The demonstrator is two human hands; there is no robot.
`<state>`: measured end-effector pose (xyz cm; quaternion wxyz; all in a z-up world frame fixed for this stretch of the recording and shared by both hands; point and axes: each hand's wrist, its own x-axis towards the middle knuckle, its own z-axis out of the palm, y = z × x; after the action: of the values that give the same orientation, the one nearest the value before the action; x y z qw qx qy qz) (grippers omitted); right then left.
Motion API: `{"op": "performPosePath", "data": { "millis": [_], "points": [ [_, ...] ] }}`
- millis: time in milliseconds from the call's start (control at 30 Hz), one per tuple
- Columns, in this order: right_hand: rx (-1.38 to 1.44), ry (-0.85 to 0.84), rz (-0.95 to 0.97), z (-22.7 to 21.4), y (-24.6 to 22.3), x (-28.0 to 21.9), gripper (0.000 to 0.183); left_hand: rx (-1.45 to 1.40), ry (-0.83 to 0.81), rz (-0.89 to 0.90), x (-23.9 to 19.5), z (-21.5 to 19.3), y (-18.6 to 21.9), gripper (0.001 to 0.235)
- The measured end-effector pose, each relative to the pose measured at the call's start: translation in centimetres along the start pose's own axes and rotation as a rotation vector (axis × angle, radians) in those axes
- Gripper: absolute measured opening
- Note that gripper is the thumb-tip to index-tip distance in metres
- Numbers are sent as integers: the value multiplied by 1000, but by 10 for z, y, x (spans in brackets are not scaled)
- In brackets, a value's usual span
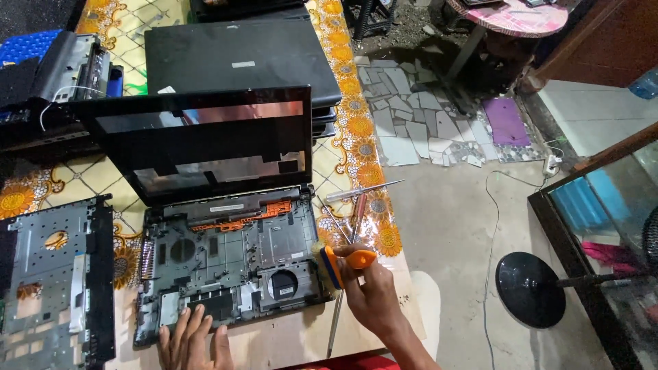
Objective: The person uses a screwdriver to remove screws from the laptop's internal chassis, then cleans the interior with a brush. They place the bottom cover back onto the laptop base and align it for reassembly.
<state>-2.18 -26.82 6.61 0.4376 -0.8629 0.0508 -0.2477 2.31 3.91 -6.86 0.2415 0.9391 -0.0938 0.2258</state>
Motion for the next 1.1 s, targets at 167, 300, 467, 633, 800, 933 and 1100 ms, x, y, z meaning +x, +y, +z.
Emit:
{"op": "performPosePath", "data": {
  "millis": [167,300,467,633,800,933,1100],
  "points": [
    [12,-38,-10,1,1,-2,18,9,-22,-18,2,-1,1,32],
    [6,-61,58,2,2,-3,21,1,-6,7,1,-2,2,29],
    [6,-88,50,1,2,-2,20,9,-6,13,2,-2,1,30],
    [-61,-159,103,8,14,-9,24,26,-30,10,1,0,-3,32],
    [-67,-173,134,8,11,-8,27,3,-6,21,1,-1,-2,30],
    [-117,-253,245,8,6,-1,32,5,5,12,3,-4,4,35],
    [-222,-402,262,7,3,8,24,6,54,73,7,-10,10,30]
  ]
}}
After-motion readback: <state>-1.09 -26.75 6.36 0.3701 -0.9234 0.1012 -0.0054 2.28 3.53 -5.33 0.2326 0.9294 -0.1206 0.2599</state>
